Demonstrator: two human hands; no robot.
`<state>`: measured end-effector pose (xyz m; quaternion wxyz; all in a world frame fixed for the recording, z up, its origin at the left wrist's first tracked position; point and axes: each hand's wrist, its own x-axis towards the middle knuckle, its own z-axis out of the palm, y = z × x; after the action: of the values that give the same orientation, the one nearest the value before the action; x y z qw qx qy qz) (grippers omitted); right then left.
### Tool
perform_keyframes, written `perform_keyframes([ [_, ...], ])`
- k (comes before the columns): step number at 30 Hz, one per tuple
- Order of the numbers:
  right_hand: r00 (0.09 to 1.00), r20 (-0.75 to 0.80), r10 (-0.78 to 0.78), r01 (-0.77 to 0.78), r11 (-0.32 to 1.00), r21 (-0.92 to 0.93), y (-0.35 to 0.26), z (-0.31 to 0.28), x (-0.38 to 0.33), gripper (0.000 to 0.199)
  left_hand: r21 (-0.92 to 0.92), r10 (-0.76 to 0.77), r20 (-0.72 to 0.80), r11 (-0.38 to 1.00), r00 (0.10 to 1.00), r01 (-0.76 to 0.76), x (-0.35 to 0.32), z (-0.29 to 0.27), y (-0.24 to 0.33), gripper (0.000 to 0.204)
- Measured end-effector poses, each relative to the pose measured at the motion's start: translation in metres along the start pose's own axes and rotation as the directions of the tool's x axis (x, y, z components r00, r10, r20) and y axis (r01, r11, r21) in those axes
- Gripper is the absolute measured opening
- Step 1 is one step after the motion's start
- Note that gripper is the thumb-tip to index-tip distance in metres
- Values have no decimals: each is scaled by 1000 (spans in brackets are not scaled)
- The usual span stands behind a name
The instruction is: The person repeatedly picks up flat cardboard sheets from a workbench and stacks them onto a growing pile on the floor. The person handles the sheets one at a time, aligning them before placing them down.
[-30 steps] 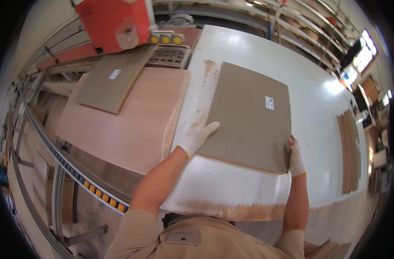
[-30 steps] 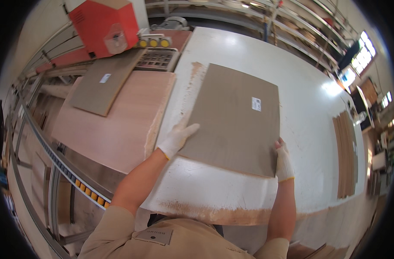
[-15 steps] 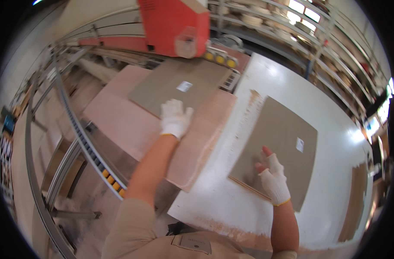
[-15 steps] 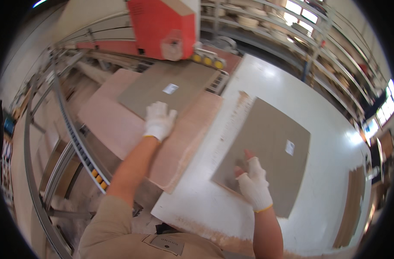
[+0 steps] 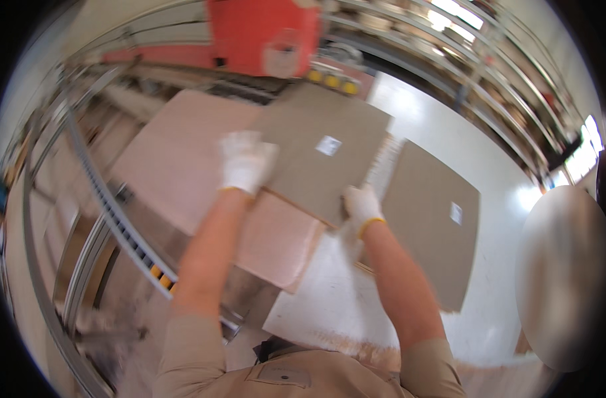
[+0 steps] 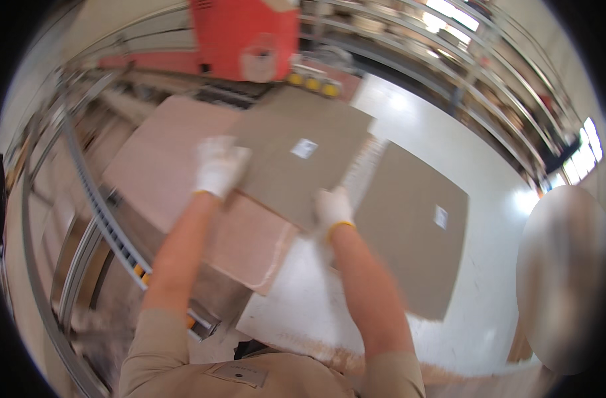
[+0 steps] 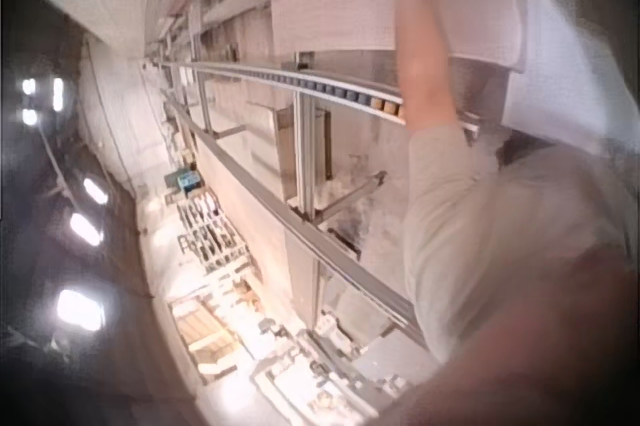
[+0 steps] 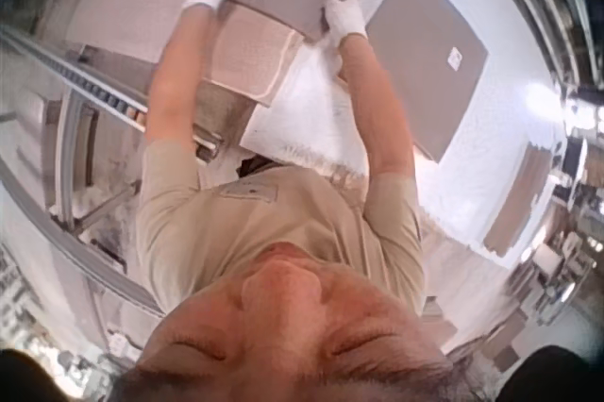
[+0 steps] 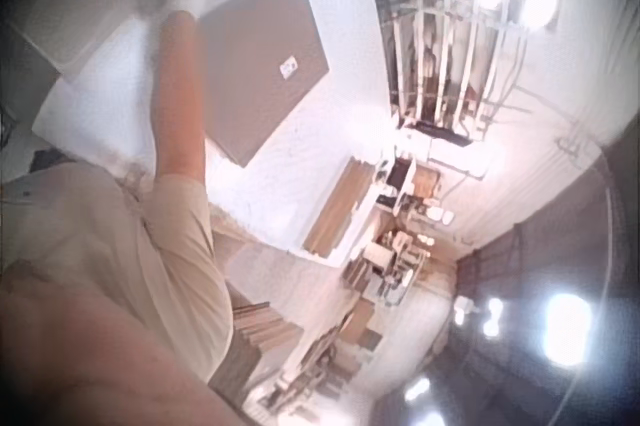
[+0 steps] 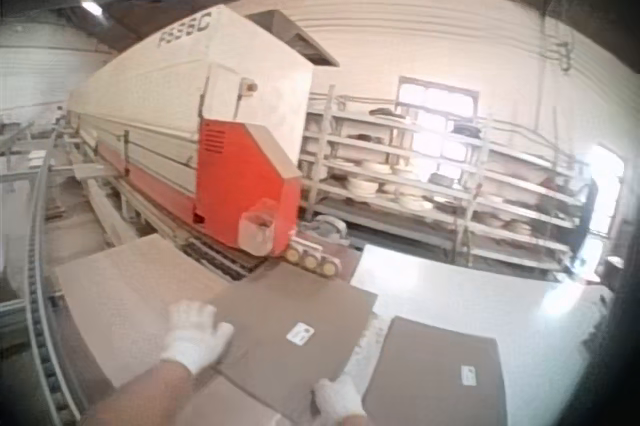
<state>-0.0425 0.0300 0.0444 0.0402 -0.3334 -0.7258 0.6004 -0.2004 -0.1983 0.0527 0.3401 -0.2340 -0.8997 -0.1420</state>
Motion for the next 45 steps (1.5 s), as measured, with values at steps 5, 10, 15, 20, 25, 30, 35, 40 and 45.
perform_keyframes([
  [5,967,-248,51,-114,962,-247,-31,-29,-29,56,-176,-320,494,874,809,453,35,42,-107,66],
  [10,968,-246,47,-108,964,-241,-45,-88,-52,54,-411,-147,881,234,450,881,36,11,-74,50],
  [15,960,-281,14,-65,983,-174,-11,-173,-95,52,-424,47,898,354,437,834,12,-50,21,47],
  [20,925,-379,-33,15,999,-51,58,-246,-145,59,-579,199,815,267,544,770,-36,-58,110,54],
  [25,892,-452,4,-12,1000,-14,110,-295,-175,66,-455,214,890,458,402,764,-52,-63,182,63],
  [30,877,-479,-20,-178,915,-363,142,-335,-172,65,-346,234,839,926,491,150,-55,-67,215,74],
  [35,871,-462,168,-203,979,-28,165,-337,-149,68,-500,267,852,669,450,549,-79,-47,227,80],
  [40,923,-341,176,-123,977,171,175,-332,-155,72,-474,362,814,-39,454,880,-112,-31,234,85],
  [45,959,-238,156,-128,983,129,167,-365,-150,66,-522,300,798,-87,522,849,-124,-44,238,83],
])
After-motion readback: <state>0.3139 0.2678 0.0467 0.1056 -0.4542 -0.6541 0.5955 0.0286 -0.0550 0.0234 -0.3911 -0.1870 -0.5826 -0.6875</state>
